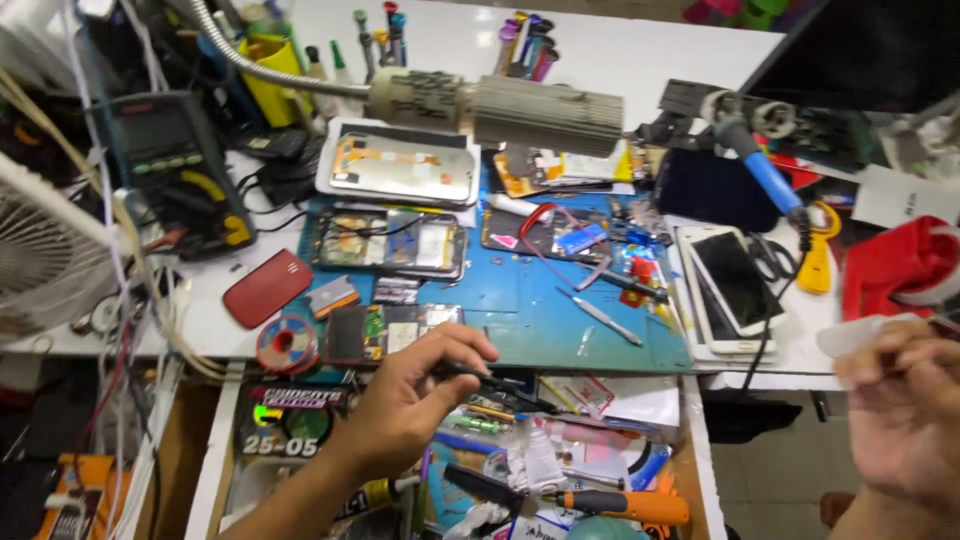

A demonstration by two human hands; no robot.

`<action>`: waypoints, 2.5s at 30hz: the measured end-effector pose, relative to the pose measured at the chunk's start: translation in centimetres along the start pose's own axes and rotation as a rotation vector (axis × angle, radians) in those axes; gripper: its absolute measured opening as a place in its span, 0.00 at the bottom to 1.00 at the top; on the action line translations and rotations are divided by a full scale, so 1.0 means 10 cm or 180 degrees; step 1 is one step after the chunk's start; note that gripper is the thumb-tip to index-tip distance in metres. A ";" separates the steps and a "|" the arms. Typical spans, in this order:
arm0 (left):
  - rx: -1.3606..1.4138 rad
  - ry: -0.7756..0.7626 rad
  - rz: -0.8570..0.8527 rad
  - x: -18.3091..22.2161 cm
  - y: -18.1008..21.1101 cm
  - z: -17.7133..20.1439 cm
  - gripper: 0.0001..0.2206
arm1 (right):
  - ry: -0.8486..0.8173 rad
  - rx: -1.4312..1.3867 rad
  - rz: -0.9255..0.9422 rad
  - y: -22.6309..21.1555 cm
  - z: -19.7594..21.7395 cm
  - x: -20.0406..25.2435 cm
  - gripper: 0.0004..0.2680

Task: Reinserting and aligning a motherboard into a mobile phone chassis on a repair bench.

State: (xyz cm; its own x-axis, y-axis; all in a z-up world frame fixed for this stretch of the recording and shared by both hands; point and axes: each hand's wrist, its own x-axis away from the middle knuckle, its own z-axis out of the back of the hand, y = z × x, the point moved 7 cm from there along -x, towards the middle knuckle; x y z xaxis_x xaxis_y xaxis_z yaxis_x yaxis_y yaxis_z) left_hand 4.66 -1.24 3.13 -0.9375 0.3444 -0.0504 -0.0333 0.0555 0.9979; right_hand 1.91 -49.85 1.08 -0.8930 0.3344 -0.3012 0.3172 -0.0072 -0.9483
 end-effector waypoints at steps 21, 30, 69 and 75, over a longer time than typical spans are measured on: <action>-0.0943 -0.0360 -0.0845 0.10 0.14 -0.09 0.05 | -0.2987 0.0945 -0.0692 -0.22 -3.21 0.77 0.03; -0.1398 -0.0269 -0.1426 0.16 0.28 -0.17 0.08 | -0.2775 0.1154 -0.0380 -0.26 -3.18 0.73 0.03; -0.0658 -0.0133 -0.1067 0.14 0.31 -0.11 0.05 | -0.2682 0.0409 -0.0462 -0.15 -3.12 0.66 0.05; -0.0607 -0.0065 -0.0760 0.12 0.29 -0.12 0.05 | -0.2568 0.0661 -0.0140 -0.25 -3.16 0.67 0.03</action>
State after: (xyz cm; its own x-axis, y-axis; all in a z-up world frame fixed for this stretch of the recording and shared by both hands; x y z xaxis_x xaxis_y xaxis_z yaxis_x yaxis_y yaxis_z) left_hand 3.01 -1.82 6.00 -0.8882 0.3616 -0.2833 -0.3181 -0.0392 0.9472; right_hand 5.21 -17.83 4.53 -0.8829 -0.4387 -0.1673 0.2818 -0.2100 -0.9362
